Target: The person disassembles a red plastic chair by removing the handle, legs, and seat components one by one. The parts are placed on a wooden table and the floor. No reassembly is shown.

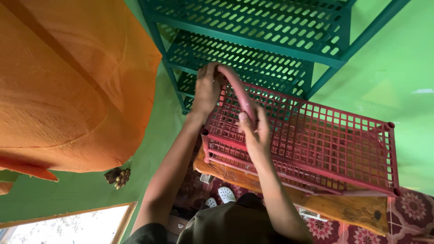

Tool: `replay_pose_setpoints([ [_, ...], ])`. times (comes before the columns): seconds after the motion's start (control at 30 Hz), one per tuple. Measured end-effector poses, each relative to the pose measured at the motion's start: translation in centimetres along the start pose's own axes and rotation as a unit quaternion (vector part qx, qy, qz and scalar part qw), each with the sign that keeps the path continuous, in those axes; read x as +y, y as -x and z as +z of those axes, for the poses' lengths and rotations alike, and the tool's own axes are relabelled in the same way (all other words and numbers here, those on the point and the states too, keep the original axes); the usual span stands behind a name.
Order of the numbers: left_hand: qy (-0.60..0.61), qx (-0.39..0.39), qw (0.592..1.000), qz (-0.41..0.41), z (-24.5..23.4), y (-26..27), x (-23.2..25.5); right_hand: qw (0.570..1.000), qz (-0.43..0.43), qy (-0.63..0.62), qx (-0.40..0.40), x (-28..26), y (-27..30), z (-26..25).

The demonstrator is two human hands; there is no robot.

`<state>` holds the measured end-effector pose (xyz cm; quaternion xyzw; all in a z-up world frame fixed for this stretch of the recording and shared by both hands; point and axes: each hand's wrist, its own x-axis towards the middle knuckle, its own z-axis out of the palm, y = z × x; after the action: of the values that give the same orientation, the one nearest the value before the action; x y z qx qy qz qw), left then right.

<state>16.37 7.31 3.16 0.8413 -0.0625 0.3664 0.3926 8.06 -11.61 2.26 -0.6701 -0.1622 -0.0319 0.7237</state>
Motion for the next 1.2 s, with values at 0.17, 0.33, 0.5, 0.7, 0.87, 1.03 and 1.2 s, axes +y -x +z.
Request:
replay_pose_setpoints([
  [0.17,0.025,-0.016,0.999,-0.045,-3.1,2.1,1.6,0.994,0.012,-0.067,0.086,-0.7,0.8,-3.2],
  [0.33,0.084,-0.152,0.944,-0.28,-5.2,5.4,6.1,0.985,0.015,-0.119,0.128,-2.0,3.0,-5.7],
  [0.5,0.159,-0.118,0.962,-0.19,-6.4,7.6,9.6,0.985,0.034,-0.083,0.144,-3.4,5.6,-7.2],
  [0.7,0.178,-0.11,0.949,-0.236,-6.4,10.5,14.2,0.987,-0.011,-0.112,0.115,-4.4,9.4,-11.1],
  [0.87,0.253,-0.125,0.927,-0.246,-3.9,13.7,18.9,0.98,0.01,-0.087,0.176,-5.2,13.4,-16.1],
  [1.03,0.4,-0.113,0.874,-0.252,3.2,19.6,24.2,0.97,0.025,-0.03,0.238,-6.4,20.1,-24.3],
  [1.2,0.394,-0.159,0.86,-0.282,10.7,27.3,29.4,0.952,0.065,-0.037,0.298,-6.7,27.2,-32.6],
])
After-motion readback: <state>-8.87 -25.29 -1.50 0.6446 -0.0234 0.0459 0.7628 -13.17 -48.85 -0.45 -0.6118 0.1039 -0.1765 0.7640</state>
